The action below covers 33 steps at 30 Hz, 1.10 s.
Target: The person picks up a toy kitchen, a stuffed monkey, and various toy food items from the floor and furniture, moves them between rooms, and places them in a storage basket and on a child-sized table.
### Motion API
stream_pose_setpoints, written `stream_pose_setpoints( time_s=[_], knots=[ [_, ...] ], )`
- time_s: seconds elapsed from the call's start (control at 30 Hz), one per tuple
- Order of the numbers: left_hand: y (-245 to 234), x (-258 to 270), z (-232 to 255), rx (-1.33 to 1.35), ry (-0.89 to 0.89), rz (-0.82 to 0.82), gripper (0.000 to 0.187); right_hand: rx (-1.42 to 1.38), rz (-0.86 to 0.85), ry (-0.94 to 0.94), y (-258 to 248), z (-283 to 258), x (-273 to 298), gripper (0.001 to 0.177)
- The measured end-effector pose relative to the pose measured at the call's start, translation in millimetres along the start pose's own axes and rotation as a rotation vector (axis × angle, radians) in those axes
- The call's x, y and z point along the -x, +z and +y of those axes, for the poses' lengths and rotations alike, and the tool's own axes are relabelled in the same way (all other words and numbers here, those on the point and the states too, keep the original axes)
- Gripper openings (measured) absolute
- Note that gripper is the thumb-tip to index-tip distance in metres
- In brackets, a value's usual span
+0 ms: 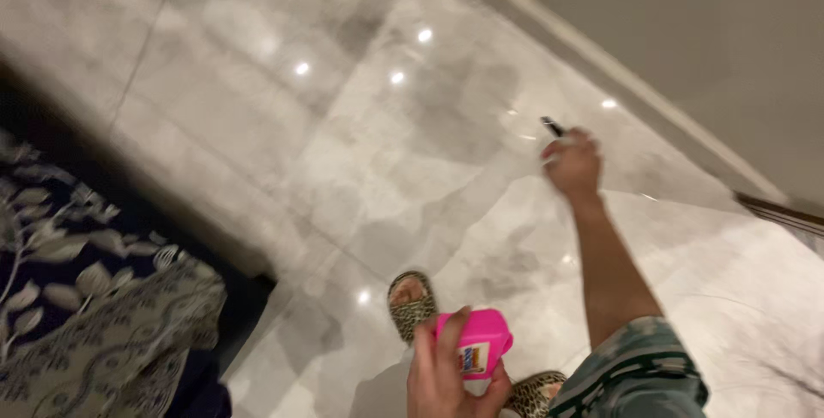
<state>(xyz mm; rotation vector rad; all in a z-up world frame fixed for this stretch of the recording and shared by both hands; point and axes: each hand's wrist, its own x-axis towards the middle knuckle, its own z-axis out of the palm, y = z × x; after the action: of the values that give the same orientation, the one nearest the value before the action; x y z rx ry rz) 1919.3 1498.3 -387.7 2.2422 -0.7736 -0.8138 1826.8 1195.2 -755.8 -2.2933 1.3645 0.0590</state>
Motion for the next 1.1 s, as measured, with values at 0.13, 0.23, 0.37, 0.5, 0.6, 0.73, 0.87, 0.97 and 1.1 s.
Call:
stream_pose_setpoints(
  time_s=[0.13, 0.23, 0.37, 0.5, 0.6, 0.73, 0.87, 0.97, 1.1],
  knots=[
    [-19, -24, -8, -0.126, 0.037, -0.122, 0.086, -0.003, -0.030, 0.052, 25, 2, -37, 0.017],
    [-24, -31, -15, -0.153, -0.089, -0.196, 0.090, -0.095, 0.028, 0.152, 67, -1, -7, 0.012],
    [-17, -17, -13, -0.251, 0.036, -0.121, 0.093, 0.019, -0.043, 0.080, 99, -15, 96, 0.005],
    [-16, -2, -26, -0.243, -0.183, -0.185, 0.089, 0.025, -0.094, 0.175, 75, -35, 228, 0.013],
    [-17, 21, -45, -0.196, -0.228, -0.117, 0.087, -0.232, -0.163, 0.393, 16, -48, 313, 0.010],
    [-10, 72, -39, -0.163, -0.186, -0.146, 0.087, -0.254, -0.206, 0.342, -93, -49, 390, 0.009],
    [-42, 112, -1, -0.015, -0.291, -0.234, 0.090, -0.300, -0.236, 0.443, -192, -52, 418, 0.013],
    [-85, 117, 44, 0.091, -0.411, -0.231, 0.093, -0.397, -0.189, 0.421, -260, -73, 420, 0.012],
    [-147, 131, 109, 0.356, -0.414, -0.296, 0.088, -0.512, -0.079, 0.359, -343, -128, 409, 0.010]
  ],
)
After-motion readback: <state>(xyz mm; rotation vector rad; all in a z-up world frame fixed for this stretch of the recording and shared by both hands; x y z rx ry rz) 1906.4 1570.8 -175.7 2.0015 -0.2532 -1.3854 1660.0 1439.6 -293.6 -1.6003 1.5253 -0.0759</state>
